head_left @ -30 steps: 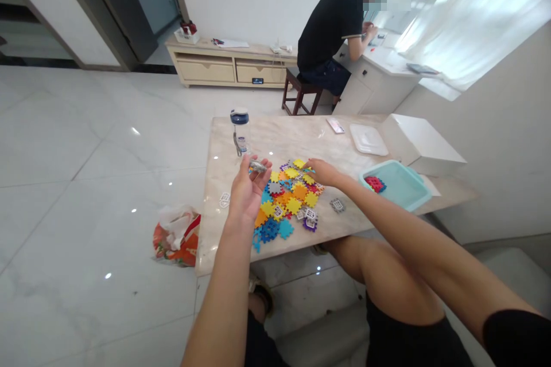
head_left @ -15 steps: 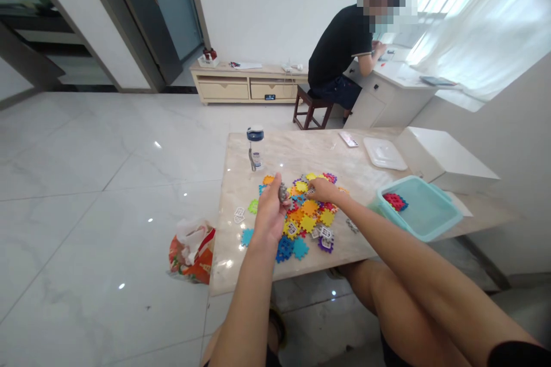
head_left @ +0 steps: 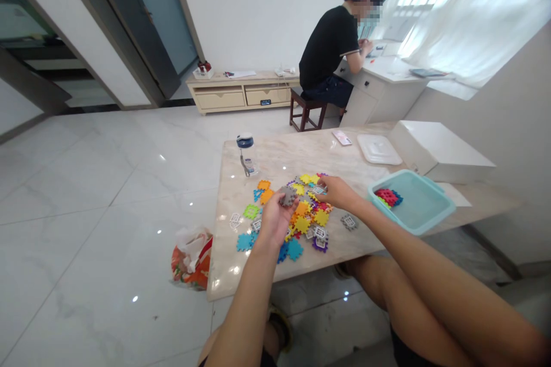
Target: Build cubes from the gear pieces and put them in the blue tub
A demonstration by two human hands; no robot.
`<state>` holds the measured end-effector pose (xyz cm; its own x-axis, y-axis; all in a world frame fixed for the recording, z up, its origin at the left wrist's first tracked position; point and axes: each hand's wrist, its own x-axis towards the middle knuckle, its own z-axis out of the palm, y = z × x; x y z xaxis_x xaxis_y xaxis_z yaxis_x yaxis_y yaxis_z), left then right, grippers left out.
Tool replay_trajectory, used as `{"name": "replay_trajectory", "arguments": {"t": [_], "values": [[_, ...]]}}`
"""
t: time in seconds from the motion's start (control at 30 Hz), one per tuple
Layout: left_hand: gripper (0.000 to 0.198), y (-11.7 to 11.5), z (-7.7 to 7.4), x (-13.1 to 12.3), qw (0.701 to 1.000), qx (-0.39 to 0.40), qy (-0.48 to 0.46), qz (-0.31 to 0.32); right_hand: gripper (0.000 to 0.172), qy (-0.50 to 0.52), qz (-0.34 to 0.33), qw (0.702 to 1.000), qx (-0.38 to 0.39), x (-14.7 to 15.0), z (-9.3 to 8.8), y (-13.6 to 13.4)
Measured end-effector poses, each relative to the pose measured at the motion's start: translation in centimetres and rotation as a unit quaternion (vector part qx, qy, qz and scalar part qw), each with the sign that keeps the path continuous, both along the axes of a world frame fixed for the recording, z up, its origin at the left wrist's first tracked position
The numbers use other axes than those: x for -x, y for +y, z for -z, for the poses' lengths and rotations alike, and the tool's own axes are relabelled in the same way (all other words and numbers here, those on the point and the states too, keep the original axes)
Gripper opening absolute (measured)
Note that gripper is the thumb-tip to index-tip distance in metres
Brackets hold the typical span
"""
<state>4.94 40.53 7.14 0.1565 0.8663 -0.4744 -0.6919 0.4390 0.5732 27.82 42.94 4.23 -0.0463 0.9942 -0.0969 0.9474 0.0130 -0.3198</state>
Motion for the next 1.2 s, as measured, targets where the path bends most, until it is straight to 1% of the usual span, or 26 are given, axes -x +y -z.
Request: {"name": "replay_trajectory", "arguments": {"t": [0.07, 0.17, 0.23, 0.33, 0.47, 0.57, 0.63, 0.73, 0.83, 0.9, 0.97, 1.03, 1.1, 1.2], "values": [[0.02, -0.3, 0.3, -0.4, 1.0, -0.018, 0.016, 0.018, 0.036, 0.02, -0.005, 1.0, 0.004, -0.7, 0.0, -1.3], [0.03, -0.8, 0.8, -1.1, 0.997, -0.043, 0.045, 0.038, 0.039, 0.022, -0.021, 0.999, 0.017, -1.5, 0.8, -2.4], [0.032, -1.0, 1.1, -1.7, 0.995, -0.053, 0.06, 0.054, 0.037, 0.012, -0.028, 0.999, 0.026, -1.9, 1.4, -2.5], [0.035, -1.0, 1.2, -2.3, 0.993, -0.064, 0.071, 0.071, 0.031, -0.001, -0.034, 0.999, 0.041, -2.5, 2.3, -2.2], [0.042, -0.8, 1.0, -2.5, 0.99, -0.081, 0.089, 0.067, 0.026, -0.023, -0.042, 0.998, 0.051, -2.8, 3.2, -1.9], [0.048, -0.5, 1.2, -2.3, 0.99, -0.076, 0.111, 0.049, 0.027, -0.031, -0.045, 0.997, 0.049, -2.4, 3.3, -1.5], [0.049, -0.3, 1.4, -2.1, 0.989, -0.07, 0.126, 0.03, 0.031, -0.033, -0.041, 0.998, 0.04, -2.0, 2.7, -1.2], [0.049, 0.0, 1.8, -1.9, 0.988, -0.067, 0.137, 0.012, 0.036, 0.001, -0.042, 0.999, -0.011, -1.4, 0.6, -1.1], [0.051, 0.0, 1.9, -1.8, 0.987, -0.072, 0.144, 0.015, 0.041, 0.096, -0.088, 0.987, -0.094, -0.5, -1.7, -2.2], [0.055, -0.2, 1.9, -1.8, 0.984, -0.085, 0.155, 0.028, 0.052, 0.135, -0.122, 0.975, -0.128, 0.4, -2.8, -3.7], [0.058, -0.5, 1.9, -2.0, 0.978, -0.104, 0.175, 0.045, 0.065, 0.134, -0.134, 0.972, -0.141, 1.5, -3.4, -5.2], [0.061, -0.8, 2.0, -2.3, 0.971, -0.123, 0.198, 0.057, 0.073, 0.111, -0.125, 0.977, -0.135, 2.6, -3.6, -6.4], [0.061, -1.1, 2.1, -2.7, 0.965, -0.137, 0.214, 0.065, 0.073, 0.092, -0.114, 0.982, -0.12, 3.3, -3.7, -7.0], [0.061, -1.4, 2.5, -3.4, 0.96, -0.152, 0.222, 0.074, 0.067, 0.081, -0.087, 0.988, -0.101, 3.8, -3.8, -7.1]]}}
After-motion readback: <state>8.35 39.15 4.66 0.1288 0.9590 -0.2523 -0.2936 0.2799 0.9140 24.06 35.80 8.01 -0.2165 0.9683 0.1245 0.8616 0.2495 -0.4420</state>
